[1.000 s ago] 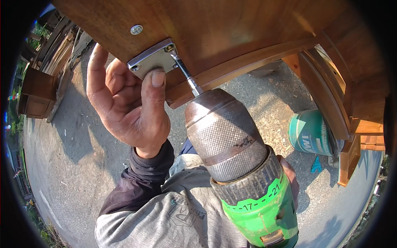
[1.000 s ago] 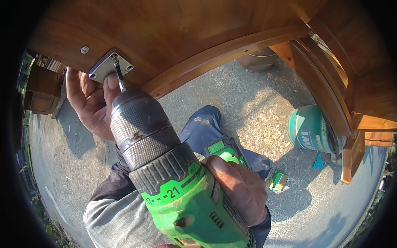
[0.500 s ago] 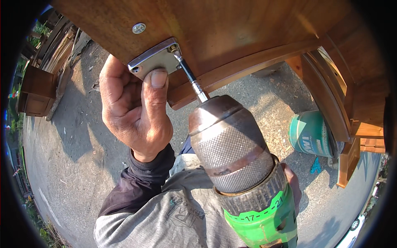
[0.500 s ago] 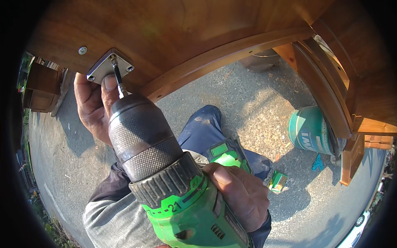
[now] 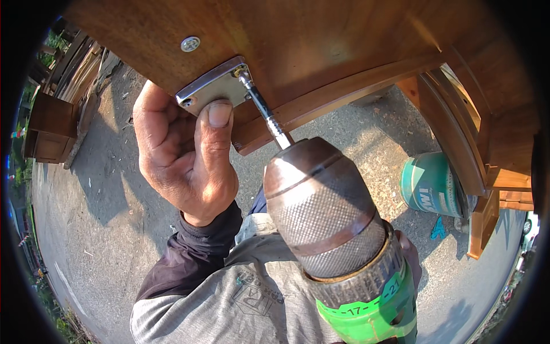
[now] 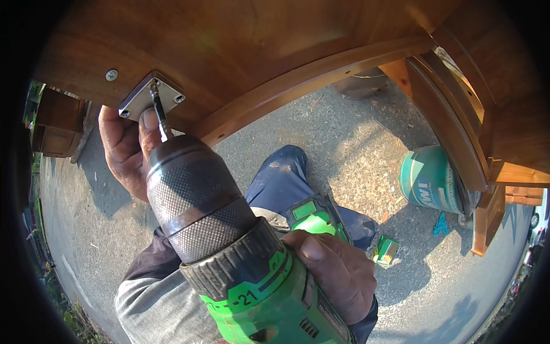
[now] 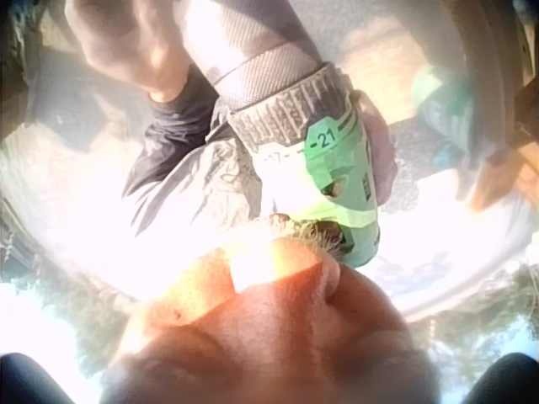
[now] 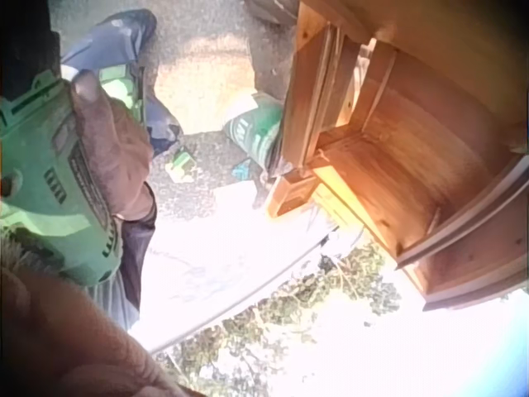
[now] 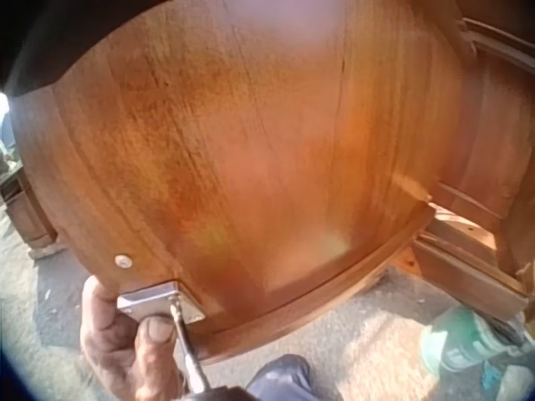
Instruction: The person attaches hinges and handles to wooden cabinet doors and frames using a power drill and screws.
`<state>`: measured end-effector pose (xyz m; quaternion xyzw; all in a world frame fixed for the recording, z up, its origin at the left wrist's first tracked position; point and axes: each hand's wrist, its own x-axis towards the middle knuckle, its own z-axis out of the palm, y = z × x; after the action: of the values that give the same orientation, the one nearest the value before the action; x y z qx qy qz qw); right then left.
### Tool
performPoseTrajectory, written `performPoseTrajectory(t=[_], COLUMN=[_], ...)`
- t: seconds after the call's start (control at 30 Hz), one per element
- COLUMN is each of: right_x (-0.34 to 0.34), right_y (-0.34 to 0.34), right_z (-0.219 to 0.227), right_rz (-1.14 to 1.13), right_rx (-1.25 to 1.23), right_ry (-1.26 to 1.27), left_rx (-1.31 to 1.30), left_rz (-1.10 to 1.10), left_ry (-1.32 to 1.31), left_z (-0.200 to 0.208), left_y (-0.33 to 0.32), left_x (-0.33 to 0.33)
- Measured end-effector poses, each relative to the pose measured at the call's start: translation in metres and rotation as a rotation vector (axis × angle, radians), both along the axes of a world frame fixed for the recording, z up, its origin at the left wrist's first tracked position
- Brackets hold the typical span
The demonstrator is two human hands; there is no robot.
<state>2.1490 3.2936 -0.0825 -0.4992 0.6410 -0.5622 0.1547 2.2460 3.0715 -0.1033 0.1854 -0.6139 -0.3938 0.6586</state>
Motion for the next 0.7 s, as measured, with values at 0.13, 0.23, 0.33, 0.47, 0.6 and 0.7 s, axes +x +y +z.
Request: performPoseTrajectory(t=[0.13,0.23,0.33,0.47,0.6,0.7], right_x=[-0.002,-0.002,-0.001,0.0,0.0,-0.001], right_y=[0.004,0.001,0.009,0.016,0.005,0.013], right_z=[0.002,0.003,0.006,0.011,0.002,0.013], right_rz=[0.037,0.068,0.052,-0.053,-0.021,-0.033], right_rx=[0.035,0.064,0.149,0.488,0.065,0.377], right_ry=[-0.063,-0.093,-0.237,-0.488,-0.158,-0.563], left_rx=[0.01,-0.015,-0.002,0.034,0.007,-0.001], left_rz=[0.018,0.023,0.004,0.016,0.044,0.026], left_ry=[-0.021,-0.013,-0.013,-0.016,-0.01,-0.002], left_z=[-0.004,-0.006,-0.004,-0.002,-0.003,-0.002], left_y=[-0.001,-0.003,-0.003,-0.002,0.0,0.0], left_x=[0.002,0.003,0.003,0.0,0.0,0.002])
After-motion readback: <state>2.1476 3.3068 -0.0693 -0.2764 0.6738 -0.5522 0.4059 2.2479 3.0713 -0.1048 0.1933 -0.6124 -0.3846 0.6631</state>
